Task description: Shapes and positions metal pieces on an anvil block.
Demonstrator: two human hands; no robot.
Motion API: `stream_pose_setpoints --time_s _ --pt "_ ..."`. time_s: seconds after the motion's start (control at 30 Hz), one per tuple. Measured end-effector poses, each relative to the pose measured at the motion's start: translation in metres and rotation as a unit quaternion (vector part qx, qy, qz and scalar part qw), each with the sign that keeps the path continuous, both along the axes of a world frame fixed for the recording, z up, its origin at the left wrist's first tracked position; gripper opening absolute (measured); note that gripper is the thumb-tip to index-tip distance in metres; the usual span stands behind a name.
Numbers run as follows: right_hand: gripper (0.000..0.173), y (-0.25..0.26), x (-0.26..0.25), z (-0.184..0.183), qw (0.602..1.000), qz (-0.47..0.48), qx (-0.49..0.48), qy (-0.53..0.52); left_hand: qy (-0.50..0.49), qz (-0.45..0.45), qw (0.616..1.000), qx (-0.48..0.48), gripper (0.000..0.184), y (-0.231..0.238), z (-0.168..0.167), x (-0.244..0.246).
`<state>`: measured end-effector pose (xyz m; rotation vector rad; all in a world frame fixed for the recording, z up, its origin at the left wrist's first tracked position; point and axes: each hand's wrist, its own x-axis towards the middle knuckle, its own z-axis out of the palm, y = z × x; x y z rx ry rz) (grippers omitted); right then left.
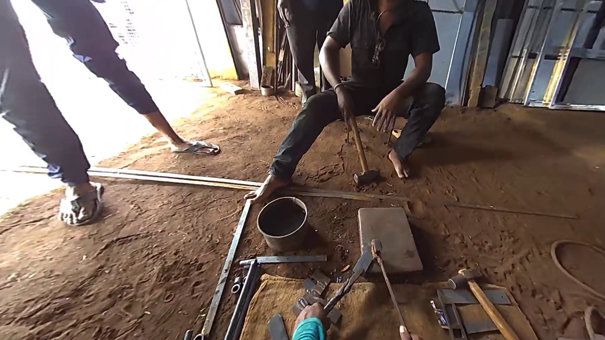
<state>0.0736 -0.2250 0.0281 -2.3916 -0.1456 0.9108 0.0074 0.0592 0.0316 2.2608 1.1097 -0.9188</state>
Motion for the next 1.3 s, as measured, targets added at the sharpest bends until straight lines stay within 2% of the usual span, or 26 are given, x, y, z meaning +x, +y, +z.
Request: stream_pose_setpoints --time_s 0.2,1.03,1.23,1.3 --pt "0.064 -0.001 0.003 -0.013 1.0 -0.006 0.004 0.006 -0.004 -0.001 1.0 0.005 0.056 -0.003 0.004 -0.002" --pt "0.063 -0.004 0.009 -0.017 1.0 -0.015 0.008 0.005 -0.008 0.004 1.0 -0.012 0.058 -0.003 0.012 0.0" --pt "0.063 -0.001 0.009 -0.015 1.0 -0.017 0.006 -0.002 -0.044 0.026 0.999 -0.014 0.06 0.005 -0.017 0.0" --pt "0.063 -0.001 0.009 -0.015 1.0 -0.012 0.002 -0.002 -0.055 0.031 0.998 0.003 0.061 0.011 -0.046 0.001"
